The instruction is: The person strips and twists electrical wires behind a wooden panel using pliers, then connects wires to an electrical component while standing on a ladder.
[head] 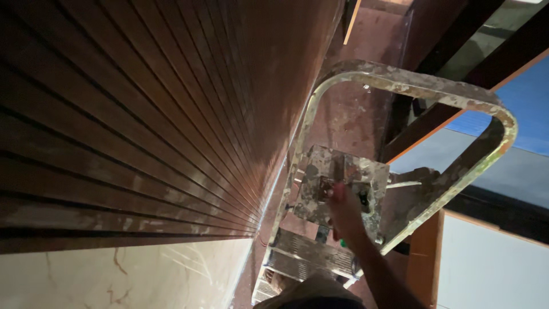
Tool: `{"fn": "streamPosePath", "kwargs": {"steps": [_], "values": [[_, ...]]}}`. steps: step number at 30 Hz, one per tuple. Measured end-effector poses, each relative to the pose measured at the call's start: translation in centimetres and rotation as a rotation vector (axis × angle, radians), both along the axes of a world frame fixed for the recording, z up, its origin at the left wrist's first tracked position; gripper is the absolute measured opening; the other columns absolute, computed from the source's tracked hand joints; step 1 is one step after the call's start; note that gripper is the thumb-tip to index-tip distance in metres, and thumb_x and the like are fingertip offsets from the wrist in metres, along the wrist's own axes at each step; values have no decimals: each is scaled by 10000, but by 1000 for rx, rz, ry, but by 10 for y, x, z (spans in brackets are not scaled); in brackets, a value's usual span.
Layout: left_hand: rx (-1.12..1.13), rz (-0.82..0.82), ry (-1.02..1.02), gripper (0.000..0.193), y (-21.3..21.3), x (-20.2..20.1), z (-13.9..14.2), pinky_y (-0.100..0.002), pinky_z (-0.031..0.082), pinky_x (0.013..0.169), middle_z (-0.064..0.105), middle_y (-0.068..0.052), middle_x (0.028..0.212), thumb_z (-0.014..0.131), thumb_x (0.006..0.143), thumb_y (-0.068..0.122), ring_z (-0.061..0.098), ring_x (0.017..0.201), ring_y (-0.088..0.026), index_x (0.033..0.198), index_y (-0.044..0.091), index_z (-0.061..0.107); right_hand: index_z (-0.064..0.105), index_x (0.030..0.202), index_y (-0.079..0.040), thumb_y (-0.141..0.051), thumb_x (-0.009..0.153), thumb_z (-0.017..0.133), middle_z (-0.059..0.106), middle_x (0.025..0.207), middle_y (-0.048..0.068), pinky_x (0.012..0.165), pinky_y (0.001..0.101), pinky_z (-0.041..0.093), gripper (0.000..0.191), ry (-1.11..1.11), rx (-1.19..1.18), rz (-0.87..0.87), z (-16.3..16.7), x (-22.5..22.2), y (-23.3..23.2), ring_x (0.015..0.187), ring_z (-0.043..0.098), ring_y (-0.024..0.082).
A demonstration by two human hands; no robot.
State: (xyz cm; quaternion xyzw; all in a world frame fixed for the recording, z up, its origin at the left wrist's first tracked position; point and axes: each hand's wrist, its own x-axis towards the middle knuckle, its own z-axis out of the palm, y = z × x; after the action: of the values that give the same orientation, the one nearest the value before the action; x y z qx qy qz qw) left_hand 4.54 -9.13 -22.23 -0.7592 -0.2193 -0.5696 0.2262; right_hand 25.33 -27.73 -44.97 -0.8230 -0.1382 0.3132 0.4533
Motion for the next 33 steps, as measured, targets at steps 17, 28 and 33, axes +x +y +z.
{"fn": "streamPosePath", "kwargs": {"steps": [17, 28, 33], "values": [[-790, -254, 623, 695, -120, 184, -313, -560, 421, 1029, 489, -184, 1492, 803, 782, 122, 476, 1309, -389, 1407, 85, 500, 540, 1420, -106, -468, 1020, 470, 662, 975, 70, 528, 331, 494, 544, 102, 48, 54, -50, 42, -58, 665, 603, 154], [-1650, -131, 88, 809, -136, 149, -313, -456, 543, 889, 596, -157, 1115, 980, 581, 419, 617, 1026, -281, 1164, 15, 590, 542, 1353, 8, -34, 841, 590, 633, 1168, 257, 874, 495, 500, 516, -571, 223, 210, -67, 37, -32, 1048, 610, 443], [-1798, -75, -262, 713, -143, 111, -325, -353, 621, 756, 733, -103, 969, 950, 565, 375, 733, 832, -215, 1105, 21, 648, 557, 1291, -22, -124, 989, 568, 605, 1074, 267, 872, 539, 482, 319, -456, 92, 204, -59, 26, 3, 1045, 588, 473]]}}
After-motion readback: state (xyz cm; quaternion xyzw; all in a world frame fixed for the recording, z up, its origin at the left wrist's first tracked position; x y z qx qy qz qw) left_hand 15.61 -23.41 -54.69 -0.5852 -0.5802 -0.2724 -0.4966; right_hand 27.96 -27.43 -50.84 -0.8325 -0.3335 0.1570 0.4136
